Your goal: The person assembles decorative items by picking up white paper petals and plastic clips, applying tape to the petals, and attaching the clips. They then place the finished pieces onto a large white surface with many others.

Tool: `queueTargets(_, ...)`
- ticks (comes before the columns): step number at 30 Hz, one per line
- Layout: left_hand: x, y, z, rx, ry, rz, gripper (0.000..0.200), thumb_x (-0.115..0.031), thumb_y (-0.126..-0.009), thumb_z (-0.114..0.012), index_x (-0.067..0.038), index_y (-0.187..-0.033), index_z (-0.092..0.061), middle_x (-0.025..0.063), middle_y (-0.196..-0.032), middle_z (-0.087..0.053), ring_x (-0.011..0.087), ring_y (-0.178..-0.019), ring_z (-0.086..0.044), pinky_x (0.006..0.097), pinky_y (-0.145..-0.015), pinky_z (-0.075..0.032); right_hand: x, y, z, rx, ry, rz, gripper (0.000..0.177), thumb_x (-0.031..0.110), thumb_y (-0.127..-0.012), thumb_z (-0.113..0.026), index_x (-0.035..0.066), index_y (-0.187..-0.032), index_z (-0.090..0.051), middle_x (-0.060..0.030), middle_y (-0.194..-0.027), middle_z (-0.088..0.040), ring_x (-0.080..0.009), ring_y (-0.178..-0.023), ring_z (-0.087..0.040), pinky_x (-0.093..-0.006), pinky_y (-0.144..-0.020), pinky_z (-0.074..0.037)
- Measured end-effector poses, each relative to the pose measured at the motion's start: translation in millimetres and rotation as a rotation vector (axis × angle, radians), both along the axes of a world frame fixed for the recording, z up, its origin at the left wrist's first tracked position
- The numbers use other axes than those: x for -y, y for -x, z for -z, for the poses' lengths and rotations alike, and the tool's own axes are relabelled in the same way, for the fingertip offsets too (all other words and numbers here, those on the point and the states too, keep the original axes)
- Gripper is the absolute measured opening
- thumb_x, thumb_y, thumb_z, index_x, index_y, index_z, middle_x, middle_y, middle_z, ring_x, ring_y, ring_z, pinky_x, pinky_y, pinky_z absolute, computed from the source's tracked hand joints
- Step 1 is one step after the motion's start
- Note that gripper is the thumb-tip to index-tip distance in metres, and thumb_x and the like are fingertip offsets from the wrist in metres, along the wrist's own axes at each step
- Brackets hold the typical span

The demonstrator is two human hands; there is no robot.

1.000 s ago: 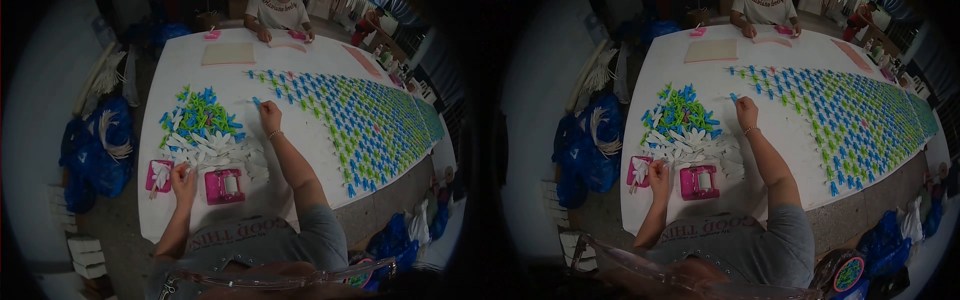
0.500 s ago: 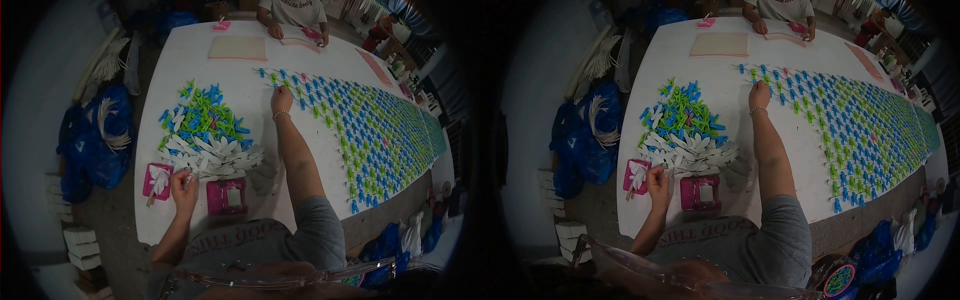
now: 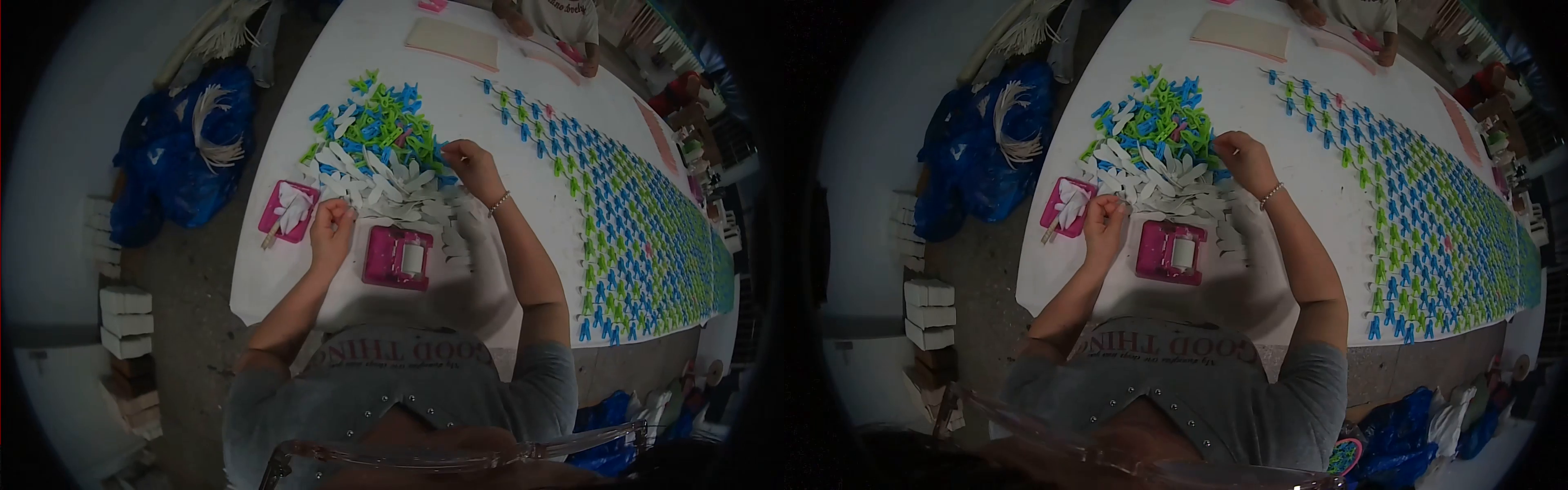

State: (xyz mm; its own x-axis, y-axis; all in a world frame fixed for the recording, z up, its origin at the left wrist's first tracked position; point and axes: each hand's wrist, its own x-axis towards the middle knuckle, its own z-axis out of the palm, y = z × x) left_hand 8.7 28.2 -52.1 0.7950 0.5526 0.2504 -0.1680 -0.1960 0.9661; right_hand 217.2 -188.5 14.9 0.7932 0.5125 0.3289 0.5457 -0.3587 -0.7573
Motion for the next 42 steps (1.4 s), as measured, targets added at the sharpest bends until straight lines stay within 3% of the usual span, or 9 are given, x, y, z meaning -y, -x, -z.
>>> queueTargets(2,1.3,-1.1,2.1,0.045,0.018,-0.011,0.015,-0.006,-0.086,-0.06,-0.003,-0.101,-0.055,0.0005,-0.081,-0.056,0.0077,-0.072,-0.047,0.0213,-0.067,-0.041,-10.9,20.1,-7.4,0.066,-0.002,-0.153,0.013,0.01,-0.08,-0.064,0.008,-0.093,-0.066,-0.0127,-0.09,-0.064,-0.0289,-0.076,-0.061,-0.0369,-0.068,-0.05)
queueTargets(4,0.2,-0.9,3.6,0.093,0.038,-0.019,0.015,-0.007,-0.087,-0.06,-0.003,-0.101,-0.055,0.0007,-0.081,-0.056,0.0079,-0.072,-0.047,0.0215,-0.067,-0.041,-16.9,29.0,-5.3,0.446,0.265,-0.224,0.018,0.009,-0.08,-0.065,0.005,-0.097,-0.064,-0.0135,-0.096,-0.063,-0.0279,-0.077,-0.061,-0.0355,-0.072,-0.051)
queueTargets(8,-3.8,1.3,3.5,0.138,-0.16,-0.074,0.015,-0.007,-0.087,-0.059,-0.003,-0.102,-0.056,0.0015,-0.085,-0.057,0.0089,-0.071,-0.047,0.0225,-0.066,-0.041,-19.8,37.6,-2.3,0.449,0.444,-0.214,0.013,0.008,-0.079,-0.064,0.003,-0.091,-0.064,-0.0135,-0.092,-0.062,-0.0301,-0.077,-0.06,-0.0383,-0.072,-0.05)
queueTargets(13,-2.9,6.3,-19.1,0.113,-0.244,-0.002,0.018,-0.007,-0.086,-0.062,-0.003,-0.103,-0.057,0.0017,-0.09,-0.057,0.0088,-0.074,-0.05,0.0232,-0.068,-0.043,-0.3,65.7,-22.8,0.206,0.282,-0.156,0.005,0.005,-0.076,-0.065,0.004,-0.081,-0.063,-0.0117,-0.082,-0.06,-0.0277,-0.072,-0.06,-0.0348,-0.068,-0.05)
queueTargets(18,37.2,5.8,-80.4,-0.019,0.347,0.528,0.018,-0.005,-0.086,-0.062,-0.003,-0.103,-0.057,0.0031,-0.093,-0.059,0.0094,-0.083,-0.057,0.0224,-0.075,-0.048,7.6,135.4,-40.1,-0.049,0.047,-0.194,0.009,-0.001,-0.079,-0.066,0.001,-0.086,-0.061,-0.0051,-0.08,-0.06,-0.0128,-0.071,-0.058,-0.026,-0.066,-0.049)
queueTargets(22,33.9,-1.2,-68.3,-0.113,0.467,0.686,0.017,-0.006,-0.088,-0.061,-0.003,-0.104,-0.057,0.0013,-0.089,-0.06,0.0059,-0.077,-0.055,0.0205,-0.07,-0.046,9.2,165.4,-27.1,-0.399,-0.185,-0.129,0.015,-0.003,-0.081,-0.065,0.001,-0.095,-0.062,-0.0031,-0.087,-0.064,-0.0078,-0.078,-0.058,-0.0228,-0.069,-0.049)
queueTargets(34,22.9,10.3,-54.4,-0.127,-0.078,0.586,0.012,-0.01,-0.083,-0.066,-0.006,-0.093,-0.06,-0.0006,-0.076,-0.058,0.0056,-0.067,-0.054,0.0217,-0.062,-0.045,9.1,171.6,12.8,0.003,0.015,-0.124,0.022,-0.001,-0.081,-0.065,0.004,-0.103,-0.065,-0.0081,-0.09,-0.064,-0.0155,-0.077,-0.063,-0.0268,-0.068,-0.051)
queueTargets(40,21.4,12.7,-44.8,0.012,-0.188,0.538,0.011,-0.011,-0.081,-0.067,-0.006,-0.088,-0.061,0.0029,-0.079,-0.058,0.013,-0.072,-0.058,0.026,-0.063,-0.046,12.5,169.4,12.7,0.186,0.062,-0.184,0.024,-0.003,-0.076,-0.068,0.006,-0.099,-0.066,-0.0086,-0.09,-0.062,-0.0182,-0.076,-0.061,-0.0276,-0.065,-0.051)
queueTargets(42,20.3,15.1,-51.8,-0.013,-0.41,0.57,0.012,-0.014,-0.08,-0.067,-0.006,-0.085,-0.061,0.0064,-0.08,-0.059,0.02,-0.073,-0.059,0.031,-0.066,-0.047,20.3,167.6,9.9,0.194,0.088,-0.207,0.024,-0.003,-0.074,-0.068,0.005,-0.097,-0.066,-0.0084,-0.09,-0.062,-0.0191,-0.076,-0.061,-0.0284,-0.065,-0.05)
